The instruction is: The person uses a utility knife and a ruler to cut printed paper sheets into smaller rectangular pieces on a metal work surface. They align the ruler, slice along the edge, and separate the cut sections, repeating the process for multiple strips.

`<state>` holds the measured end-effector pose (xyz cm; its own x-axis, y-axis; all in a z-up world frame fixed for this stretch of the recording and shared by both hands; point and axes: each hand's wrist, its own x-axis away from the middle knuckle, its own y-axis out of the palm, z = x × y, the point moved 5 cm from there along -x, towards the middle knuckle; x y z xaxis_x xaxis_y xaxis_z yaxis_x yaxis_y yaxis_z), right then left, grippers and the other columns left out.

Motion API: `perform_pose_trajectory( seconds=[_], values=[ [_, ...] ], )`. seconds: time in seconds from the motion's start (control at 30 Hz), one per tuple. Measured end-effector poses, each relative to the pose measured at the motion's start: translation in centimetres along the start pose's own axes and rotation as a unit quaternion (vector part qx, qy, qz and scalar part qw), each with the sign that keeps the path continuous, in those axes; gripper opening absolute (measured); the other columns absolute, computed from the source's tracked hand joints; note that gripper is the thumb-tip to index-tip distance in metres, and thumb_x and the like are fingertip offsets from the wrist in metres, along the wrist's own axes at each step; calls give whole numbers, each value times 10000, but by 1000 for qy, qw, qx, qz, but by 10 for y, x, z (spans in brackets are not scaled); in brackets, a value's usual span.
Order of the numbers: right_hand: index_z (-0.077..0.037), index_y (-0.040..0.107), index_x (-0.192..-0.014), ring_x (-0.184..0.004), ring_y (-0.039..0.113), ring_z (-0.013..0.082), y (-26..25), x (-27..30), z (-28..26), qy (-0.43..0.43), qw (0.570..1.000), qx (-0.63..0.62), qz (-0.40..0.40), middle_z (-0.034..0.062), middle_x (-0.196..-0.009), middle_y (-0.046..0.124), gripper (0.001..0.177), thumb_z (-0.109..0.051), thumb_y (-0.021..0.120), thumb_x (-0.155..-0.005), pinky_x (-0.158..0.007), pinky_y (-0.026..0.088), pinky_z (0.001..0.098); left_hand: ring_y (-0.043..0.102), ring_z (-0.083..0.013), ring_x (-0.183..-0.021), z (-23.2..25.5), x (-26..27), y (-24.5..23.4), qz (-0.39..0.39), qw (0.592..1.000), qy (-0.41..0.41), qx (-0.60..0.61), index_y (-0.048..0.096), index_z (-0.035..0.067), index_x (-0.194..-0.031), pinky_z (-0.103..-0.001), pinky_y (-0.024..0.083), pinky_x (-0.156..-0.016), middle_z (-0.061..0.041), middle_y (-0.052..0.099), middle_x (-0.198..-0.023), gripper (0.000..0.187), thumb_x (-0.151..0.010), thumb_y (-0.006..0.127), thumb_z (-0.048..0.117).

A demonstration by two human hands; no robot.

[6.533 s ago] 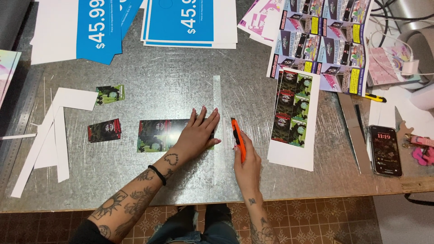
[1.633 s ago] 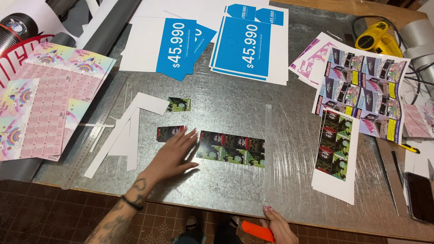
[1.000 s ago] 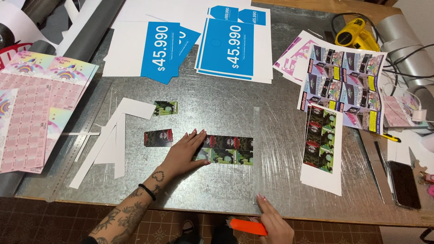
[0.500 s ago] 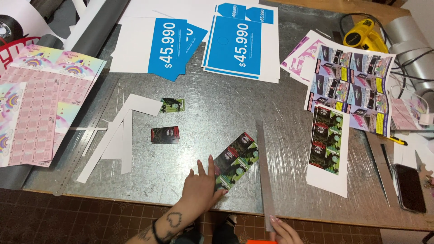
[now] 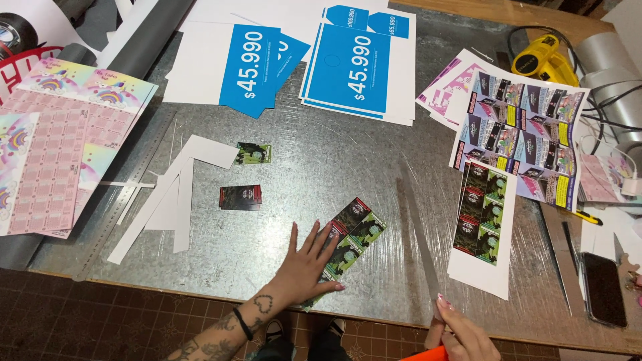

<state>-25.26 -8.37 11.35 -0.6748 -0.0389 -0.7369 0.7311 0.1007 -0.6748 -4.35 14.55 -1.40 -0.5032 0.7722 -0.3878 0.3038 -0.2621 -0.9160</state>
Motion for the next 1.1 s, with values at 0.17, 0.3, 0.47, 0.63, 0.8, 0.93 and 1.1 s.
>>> perform_pose_trajectory(
  seconds=[0.17, 0.3, 0.47, 0.63, 0.8, 0.93, 1.1],
  values=[
    [-86, 601, -737, -942, 775, 151, 0, -8, 1, -5, 999, -10, 41, 6, -1157, 807, 282, 36, 788, -911, -761, 584, 249, -274, -344, -1636, -49, -24, -54, -395, 874, 13, 283, -183, 201, -1715, -614, -249, -1254, -128, -253, -1806, 1330, -764, 490, 843],
    [-149, 832, -1168, -1068, 770, 77, 1, 2, 21, 103, 994, -9, -35, -94, -1231, 796, 276, 39, 719, -1000, -881, 566, 214, -208, -399, -1641, -103, 11, -43, -372, 902, 66, 211, -79, 242, -1744, -639, -154, -1266, -166, -161, -1814, 1368, -812, 646, 931],
    [-74, 774, -921, -971, 779, 135, -16, -45, 44, -110, 993, 18, -34, 1, -1174, 805, 138, 56, 729, -917, -780, 591, 276, 74, -303, -1681, -73, 15, -51, -12, 987, 149, -55, 174, 367, -1757, -624, -51, -1347, -83, 108, -1822, 1044, -942, 274, 1011],
    [51, 663, -670, -904, 813, 283, -23, -82, 36, -174, 984, -50, 0, 176, -1055, 815, 260, 91, 781, -899, -823, 632, 294, 134, -365, -1669, -34, -7, -44, -43, 985, 105, 133, 336, 330, -1725, -699, -4, -1278, -119, 168, -1821, 819, -1050, 403, 790],
    [126, 687, -850, -1044, 794, 345, -10, -75, 40, -170, 981, -83, -31, 260, -1165, 771, 140, 28, 754, -924, -905, 672, 404, 105, -363, -1680, 8, -35, -32, -44, 982, 34, 178, 219, 288, -1758, -696, -48, -1288, -110, 150, -1827, 772, -1101, 380, 661],
    [109, 633, -879, -1102, 776, 397, -13, -91, 33, -221, 966, -103, -90, 320, -1275, 713, 124, 32, 671, -969, -948, 670, 412, 157, -351, -1674, 35, -48, -9, -9, 996, -3, 88, 226, 318, -1755, -733, -25, -1295, -83, 203, -1818, 740, -1102, 355, 642],
    [24, 628, -751, -850, 768, 251, -2, -93, 36, -221, 969, -94, -65, 273, -1187, 761, 221, 92, 791, -883, -784, 699, 359, 128, -361, -1661, 55, -72, 16, -34, 987, -96, 122, 214, 290, -1748, -796, -63, -1234, -193, 302, -1734, 714, -1111, 329, 591]
  ],
)
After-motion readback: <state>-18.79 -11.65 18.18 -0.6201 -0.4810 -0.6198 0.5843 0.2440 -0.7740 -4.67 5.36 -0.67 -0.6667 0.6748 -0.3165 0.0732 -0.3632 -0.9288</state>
